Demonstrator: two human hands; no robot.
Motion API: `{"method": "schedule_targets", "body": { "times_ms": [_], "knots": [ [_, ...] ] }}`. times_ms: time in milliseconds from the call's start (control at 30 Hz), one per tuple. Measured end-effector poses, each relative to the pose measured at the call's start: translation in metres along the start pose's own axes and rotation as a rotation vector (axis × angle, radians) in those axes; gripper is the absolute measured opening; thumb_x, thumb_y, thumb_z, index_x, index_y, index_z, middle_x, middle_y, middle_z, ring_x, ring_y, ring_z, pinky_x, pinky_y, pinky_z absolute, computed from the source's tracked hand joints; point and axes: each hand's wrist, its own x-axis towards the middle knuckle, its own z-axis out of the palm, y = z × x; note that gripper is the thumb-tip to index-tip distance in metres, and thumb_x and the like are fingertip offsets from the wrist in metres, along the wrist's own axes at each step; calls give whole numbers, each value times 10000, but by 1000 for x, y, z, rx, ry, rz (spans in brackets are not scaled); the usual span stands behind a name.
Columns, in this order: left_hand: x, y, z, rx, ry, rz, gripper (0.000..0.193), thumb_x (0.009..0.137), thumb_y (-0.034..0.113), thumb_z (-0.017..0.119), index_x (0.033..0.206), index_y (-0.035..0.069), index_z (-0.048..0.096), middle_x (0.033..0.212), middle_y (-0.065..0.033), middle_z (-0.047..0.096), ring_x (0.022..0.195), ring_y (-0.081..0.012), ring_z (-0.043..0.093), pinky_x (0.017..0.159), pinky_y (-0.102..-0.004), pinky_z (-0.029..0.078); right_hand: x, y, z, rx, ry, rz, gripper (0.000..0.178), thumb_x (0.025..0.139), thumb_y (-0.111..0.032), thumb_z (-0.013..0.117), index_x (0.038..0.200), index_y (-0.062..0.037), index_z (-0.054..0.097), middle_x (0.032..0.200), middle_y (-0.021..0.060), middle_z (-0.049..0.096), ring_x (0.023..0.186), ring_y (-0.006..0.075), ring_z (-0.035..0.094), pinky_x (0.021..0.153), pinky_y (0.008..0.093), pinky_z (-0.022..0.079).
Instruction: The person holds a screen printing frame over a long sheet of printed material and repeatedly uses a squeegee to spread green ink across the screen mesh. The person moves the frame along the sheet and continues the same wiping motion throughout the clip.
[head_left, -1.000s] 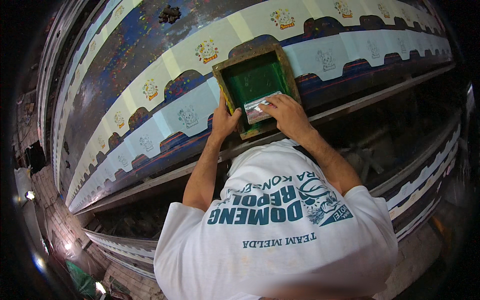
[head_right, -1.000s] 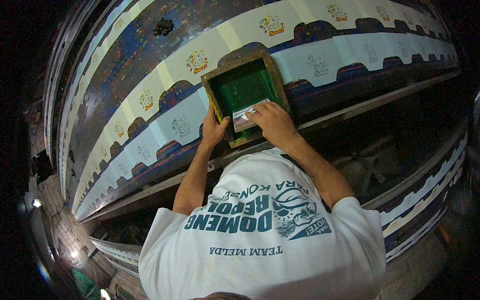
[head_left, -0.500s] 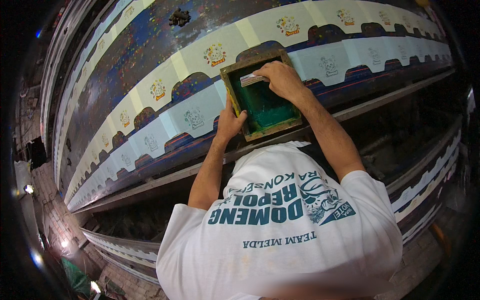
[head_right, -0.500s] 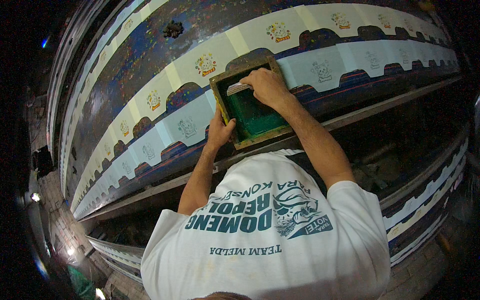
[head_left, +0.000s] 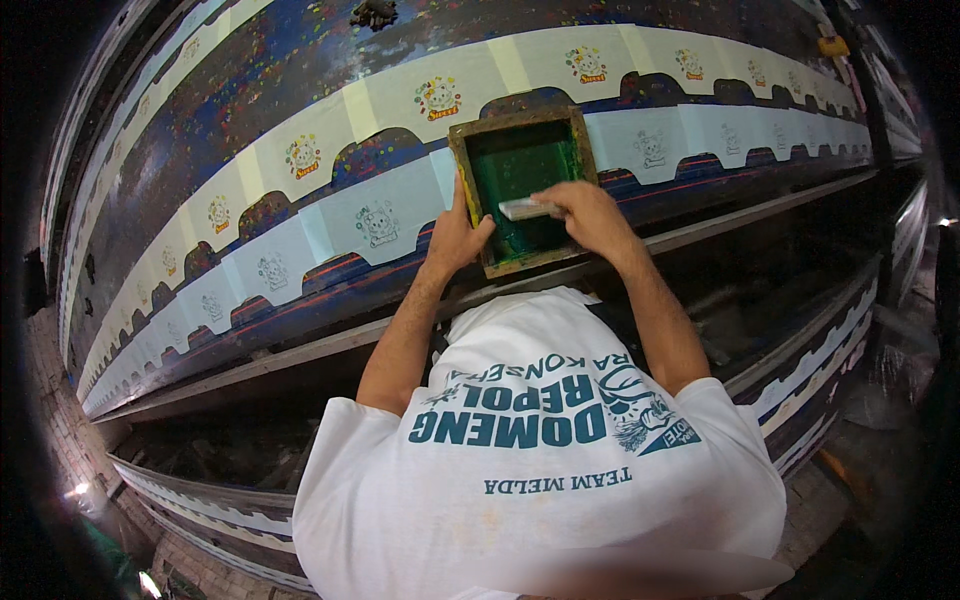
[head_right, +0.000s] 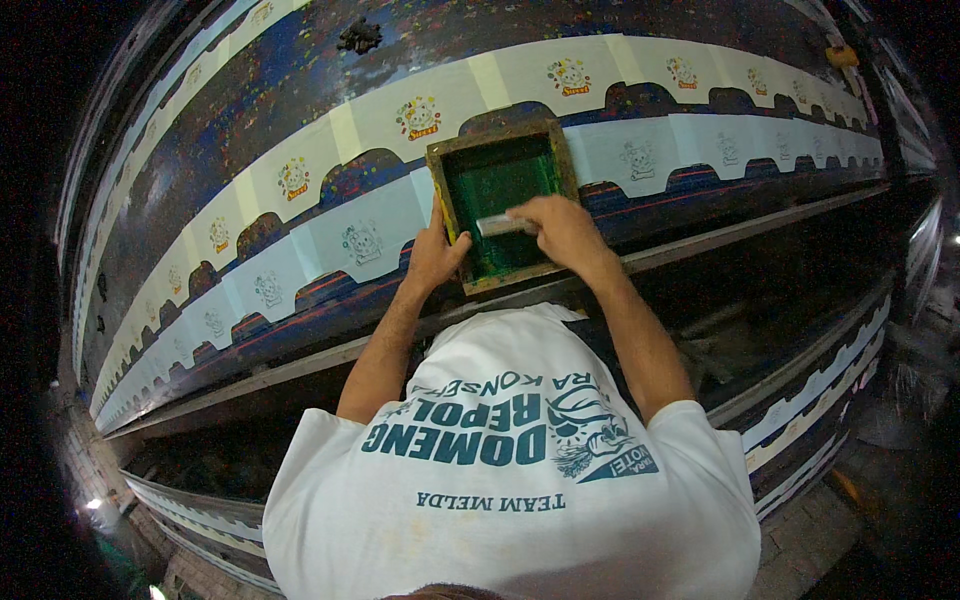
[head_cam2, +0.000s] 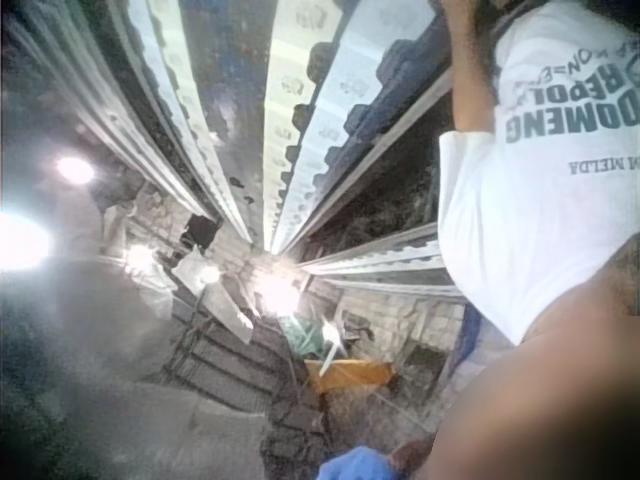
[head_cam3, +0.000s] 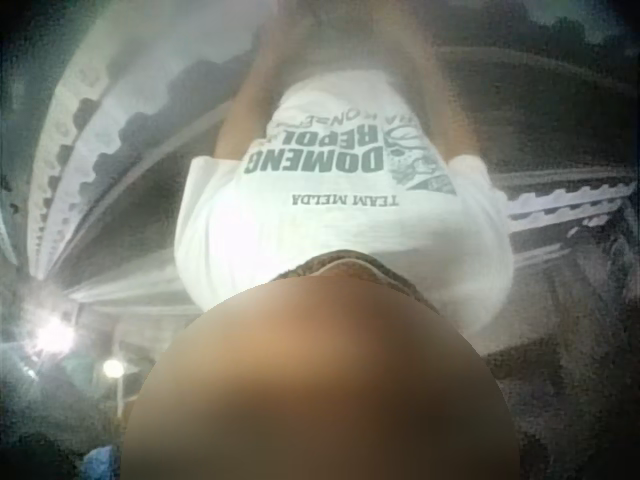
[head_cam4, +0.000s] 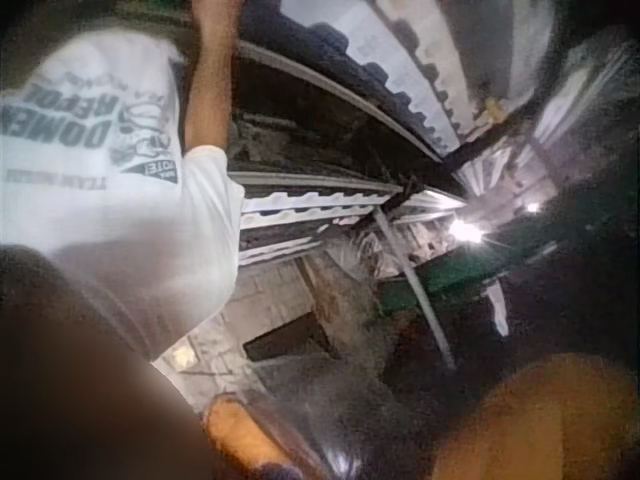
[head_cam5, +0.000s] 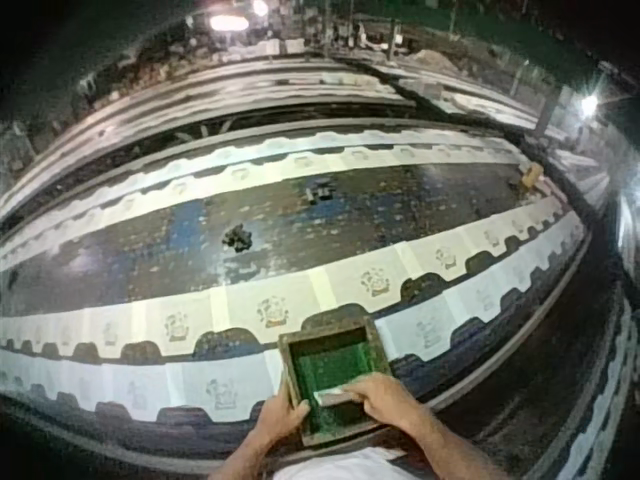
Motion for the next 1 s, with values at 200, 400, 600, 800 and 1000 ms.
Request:
{"method": "schedule_targets", "body": {
  "times_ms": [200,400,600,800,1000],
  "knots": [
    [2,-4,2,-48,17,51,1091,934,255,695,1710,-15,-22,1044,-367,754,929,-556,744,878,-564,624,74,-1,-15,-103,157,-40,487,866,98,606,1257,-112,806,1170,192,789,1066,386,749,979,485,591],
    [2,-4,0,-23,-37,-24,1099,938,272,694,1705,-40,-29,1028,-381,747,925,-553,746,875,-556,623,23,-2,9,-106,152,-7,576,840,159,580,1312,-104,778,1303,177,757,1238,383,689,1096,454,539],
    [3,-2,0,-12,-25,-25,1093,941,270,696,1708,-41,-18,1015,-379,750,922,-542,751,870,-550,623,-46,-10,36,-216,117,49,543,865,117,600,1329,-111,765,1358,138,721,1280,348,653,1113,466,541],
    [0,6,-2,-17,-43,-71,1092,936,251,711,1703,-61,0,1001,-337,769,844,-479,776,783,-503,639,-47,-8,27,-200,117,-9,522,872,87,628,1334,-118,761,1344,132,720,1286,341,648,1122,458,537],
    [15,36,35,-40,70,102,1078,923,207,719,1702,-64,24,1026,-308,774,796,-425,784,732,-481,638,-62,27,-15,-179,166,-79,528,875,99,613,1338,-107,760,1336,136,713,1283,340,652,1125,456,533]
  ]
}}
